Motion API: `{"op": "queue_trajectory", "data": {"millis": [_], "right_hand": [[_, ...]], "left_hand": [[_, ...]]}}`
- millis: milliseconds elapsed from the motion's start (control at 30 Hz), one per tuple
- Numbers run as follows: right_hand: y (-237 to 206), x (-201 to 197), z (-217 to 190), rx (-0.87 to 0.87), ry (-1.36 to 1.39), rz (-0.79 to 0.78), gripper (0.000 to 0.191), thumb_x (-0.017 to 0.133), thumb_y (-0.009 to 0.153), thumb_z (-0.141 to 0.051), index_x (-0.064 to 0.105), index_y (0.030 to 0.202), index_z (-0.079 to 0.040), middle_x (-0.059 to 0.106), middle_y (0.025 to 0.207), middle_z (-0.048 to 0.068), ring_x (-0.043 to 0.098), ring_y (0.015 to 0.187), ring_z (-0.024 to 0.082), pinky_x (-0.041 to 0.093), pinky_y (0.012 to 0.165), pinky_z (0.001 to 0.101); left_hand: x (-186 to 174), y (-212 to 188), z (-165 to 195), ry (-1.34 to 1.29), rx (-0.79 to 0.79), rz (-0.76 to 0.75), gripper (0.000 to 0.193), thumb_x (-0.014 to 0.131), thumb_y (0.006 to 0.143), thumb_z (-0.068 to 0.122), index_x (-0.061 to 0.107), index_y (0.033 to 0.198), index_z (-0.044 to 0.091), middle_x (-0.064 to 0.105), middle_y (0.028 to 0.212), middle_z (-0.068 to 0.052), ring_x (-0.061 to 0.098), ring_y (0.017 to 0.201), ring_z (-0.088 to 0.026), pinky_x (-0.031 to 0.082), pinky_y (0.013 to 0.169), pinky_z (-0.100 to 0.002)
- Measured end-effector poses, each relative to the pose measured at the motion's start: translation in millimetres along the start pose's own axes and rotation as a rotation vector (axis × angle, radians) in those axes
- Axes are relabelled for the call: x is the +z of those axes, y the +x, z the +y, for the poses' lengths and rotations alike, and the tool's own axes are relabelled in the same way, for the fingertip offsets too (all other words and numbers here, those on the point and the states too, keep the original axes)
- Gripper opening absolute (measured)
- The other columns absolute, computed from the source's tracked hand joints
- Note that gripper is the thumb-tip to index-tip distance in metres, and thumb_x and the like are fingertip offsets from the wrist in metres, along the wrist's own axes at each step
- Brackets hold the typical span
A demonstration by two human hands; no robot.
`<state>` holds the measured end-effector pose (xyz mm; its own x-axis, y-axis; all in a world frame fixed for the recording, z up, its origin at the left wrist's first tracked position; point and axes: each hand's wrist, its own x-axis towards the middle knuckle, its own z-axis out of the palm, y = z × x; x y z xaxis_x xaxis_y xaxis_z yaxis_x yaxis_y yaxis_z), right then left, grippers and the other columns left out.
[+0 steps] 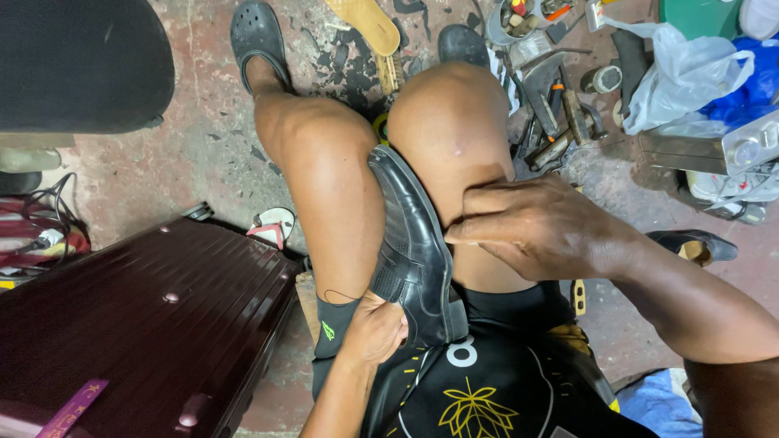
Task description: The person is sewing a black shoe using a needle and thread. They repeatedly pass the needle through the shoe's sole and upper, pulling the thread to secure the stitching.
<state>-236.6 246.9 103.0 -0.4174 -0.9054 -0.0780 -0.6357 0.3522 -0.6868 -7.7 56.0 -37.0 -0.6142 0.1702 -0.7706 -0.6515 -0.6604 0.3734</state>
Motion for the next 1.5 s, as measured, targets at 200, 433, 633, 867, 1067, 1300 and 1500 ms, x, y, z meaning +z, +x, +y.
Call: {"op": "queue_trajectory", "data": {"millis": [200,433,633,867,1067,1300,1500], "right_hand": [[-0.8,4.4,4.9,-0.025,-0.006,0.004,0.035,0.074,0.073,-0.006,0.074,0.107,-0.012,0.068,0.096,0.004,0.072,0.089,0.024,0.058,0.072,0.0366],[-7.3,18.1,-21.5,0.12,-0.178,0.004,0.022,0.063,0.083,-0.007,0.064,0.105,-0.008,0.065,0.098,0.008,0.07,0.087,0.026,0.056,0.074,0.0378],[-4.9,22.5,-18.5,0.049,-0.227,0.082,0.021,0.065,0.076,-0.012,0.061,0.096,-0.007,0.063,0.093,0.01,0.069,0.089,0.029,0.054,0.077,0.0394],[-9.1,21.2,-5.2,0.062,-0.394,0.128,0.038,0.078,0.086,-0.042,0.059,0.073,-0.012,0.057,0.071,0.004,0.064,0.062,0.021,0.051,0.056,0.0344],[-20.5,31.3,6.5,0.121,-0.47,0.308,0.048,0.081,0.08,-0.05,0.054,0.062,-0.014,0.052,0.061,0.002,0.059,0.05,0.021,0.045,0.047,0.0359],[-39.5,11.3,37.8,0.258,-0.659,0.179,0.047,0.072,0.085,-0.055,0.057,0.063,-0.016,0.056,0.061,-0.001,0.053,0.045,0.019,0.04,0.04,0.035],[-66.2,7.1,38.7,0.379,-0.476,0.255,0.053,0.075,0.085,-0.052,0.055,0.059,-0.01,0.051,0.059,0.002,0.05,0.048,0.023,0.038,0.046,0.0409]], "left_hand": [[8.6,0.6,11.5,-0.09,-0.024,-0.047,0.052,0.045,0.087,-0.014,0.063,0.132,0.004,0.075,0.101,-0.003,0.048,0.047,-0.002,0.033,0.037,-0.019],[14.8,-11.1,-0.3,0.018,0.081,0.075,0.044,0.049,0.09,-0.008,0.066,0.128,0.006,0.069,0.083,0.002,0.044,0.046,0.001,0.03,0.037,-0.018],[17.0,-11.2,-0.7,0.14,0.175,0.106,0.032,0.05,0.093,-0.008,0.071,0.115,0.001,0.069,0.082,0.001,0.052,0.052,-0.003,0.039,0.043,-0.021],[12.1,-5.7,-8.4,0.091,0.109,0.145,0.025,0.051,0.096,-0.001,0.07,0.109,0.006,0.066,0.072,0.001,0.049,0.047,-0.003,0.037,0.04,-0.02],[-7.4,0.2,-23.6,-0.008,0.172,0.044,0.017,0.051,0.094,-0.005,0.066,0.101,-0.001,0.062,0.068,-0.002,0.054,0.05,-0.008,0.043,0.046,-0.023],[12.8,-32.3,24.4,0.02,0.191,-0.142,0.028,0.054,0.098,0.004,0.066,0.122,-0.002,0.064,0.086,-0.008,0.059,0.071,-0.01,0.049,0.064,-0.023],[61.7,-87.2,85.2,0.863,0.572,0.407,0.022,0.068,0.091,0.01,0.071,0.111,0.004,0.068,0.112,-0.009,0.07,0.084,-0.009,0.058,0.063,-0.024]]}}
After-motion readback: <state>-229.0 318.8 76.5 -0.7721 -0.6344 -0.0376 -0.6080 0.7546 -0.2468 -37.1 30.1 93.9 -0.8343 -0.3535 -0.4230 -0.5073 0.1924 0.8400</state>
